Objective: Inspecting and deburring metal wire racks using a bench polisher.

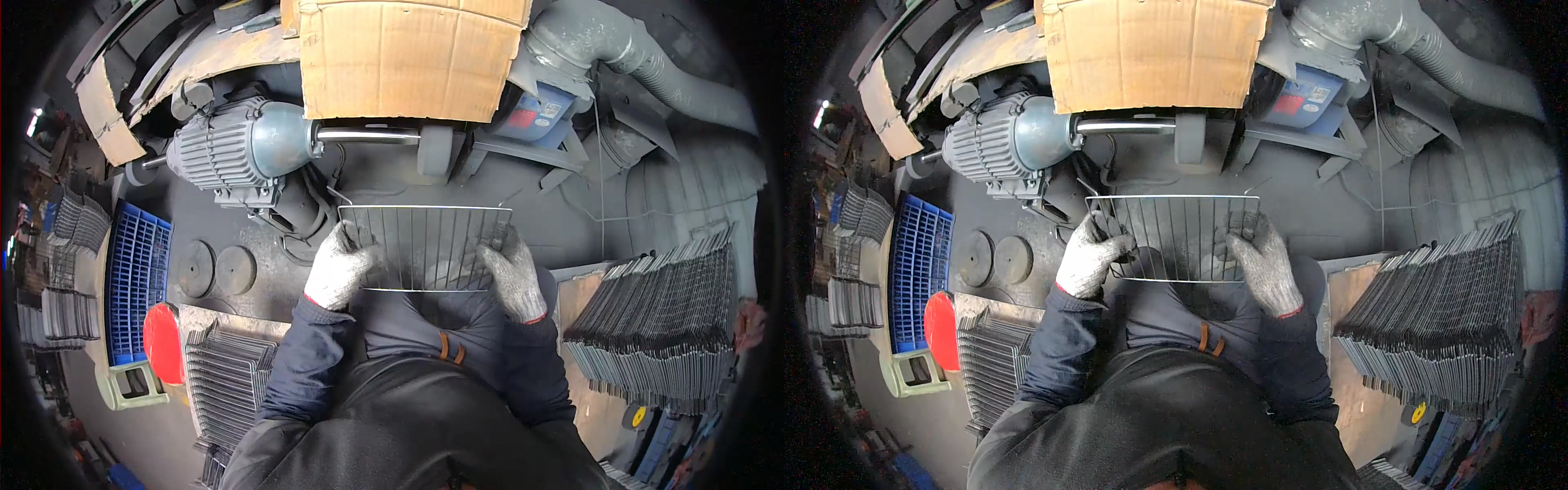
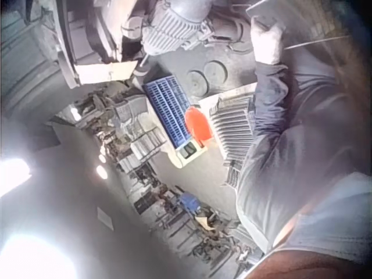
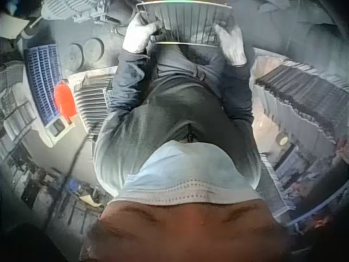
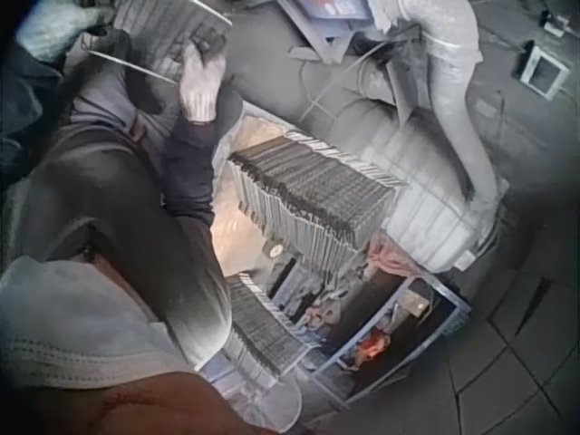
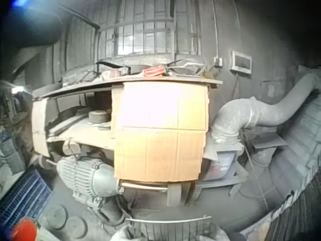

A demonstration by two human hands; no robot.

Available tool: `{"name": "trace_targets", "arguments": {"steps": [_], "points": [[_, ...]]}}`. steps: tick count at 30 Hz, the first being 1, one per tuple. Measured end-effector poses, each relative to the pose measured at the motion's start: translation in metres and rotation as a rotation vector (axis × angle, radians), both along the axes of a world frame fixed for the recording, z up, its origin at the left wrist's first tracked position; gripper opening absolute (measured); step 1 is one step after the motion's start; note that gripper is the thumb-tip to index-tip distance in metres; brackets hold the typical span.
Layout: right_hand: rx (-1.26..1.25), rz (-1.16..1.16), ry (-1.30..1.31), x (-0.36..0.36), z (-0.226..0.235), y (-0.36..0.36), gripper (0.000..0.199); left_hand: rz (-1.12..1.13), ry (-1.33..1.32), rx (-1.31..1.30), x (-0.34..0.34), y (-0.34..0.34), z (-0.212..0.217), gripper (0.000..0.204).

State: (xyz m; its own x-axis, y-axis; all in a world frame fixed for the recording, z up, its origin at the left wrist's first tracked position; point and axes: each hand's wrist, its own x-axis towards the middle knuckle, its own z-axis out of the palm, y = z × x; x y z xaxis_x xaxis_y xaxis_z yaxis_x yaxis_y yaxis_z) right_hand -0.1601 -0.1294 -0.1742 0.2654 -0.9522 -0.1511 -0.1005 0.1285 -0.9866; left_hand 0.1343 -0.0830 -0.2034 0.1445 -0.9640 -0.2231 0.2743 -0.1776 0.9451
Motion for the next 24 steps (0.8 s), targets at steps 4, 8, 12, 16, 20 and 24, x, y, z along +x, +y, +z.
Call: {"name": "trace_targets", "arguments": {"steps": [4, 8, 12, 16, 20, 24], "points": [[-0.08, -0.08, -0.045, -0.001, 0.003, 0.019, 0.027, 0.025, 0.027, -0.071, -0.005, 0.011, 0.015, 0.03], [-0.128, -0.077, 0.005, -0.001, 0.0, 0.026, 0.029, 0.142, -0.079, -0.263, -0.003, 0.017, -0.002, 0.026], [-0.19, -0.023, 0.125, 0.0, 0.006, 0.03, 0.029, 0.206, -0.219, -0.422, -0.003, 0.016, -0.006, 0.023], [-0.172, -0.055, -0.01, 0.001, 0.001, 0.027, 0.027, 0.217, -0.271, -0.532, -0.009, 0.012, -0.003, 0.022], [-0.176, -0.06, -0.075, 0.001, -0.005, 0.026, 0.028, 0.218, -0.377, -0.588, -0.009, 0.008, -0.003, 0.02], [-0.17, -0.037, 0.0, -0.003, -0.012, 0.017, 0.028, 0.219, -0.309, -0.481, -0.014, 0.006, -0.007, 0.02]]}}
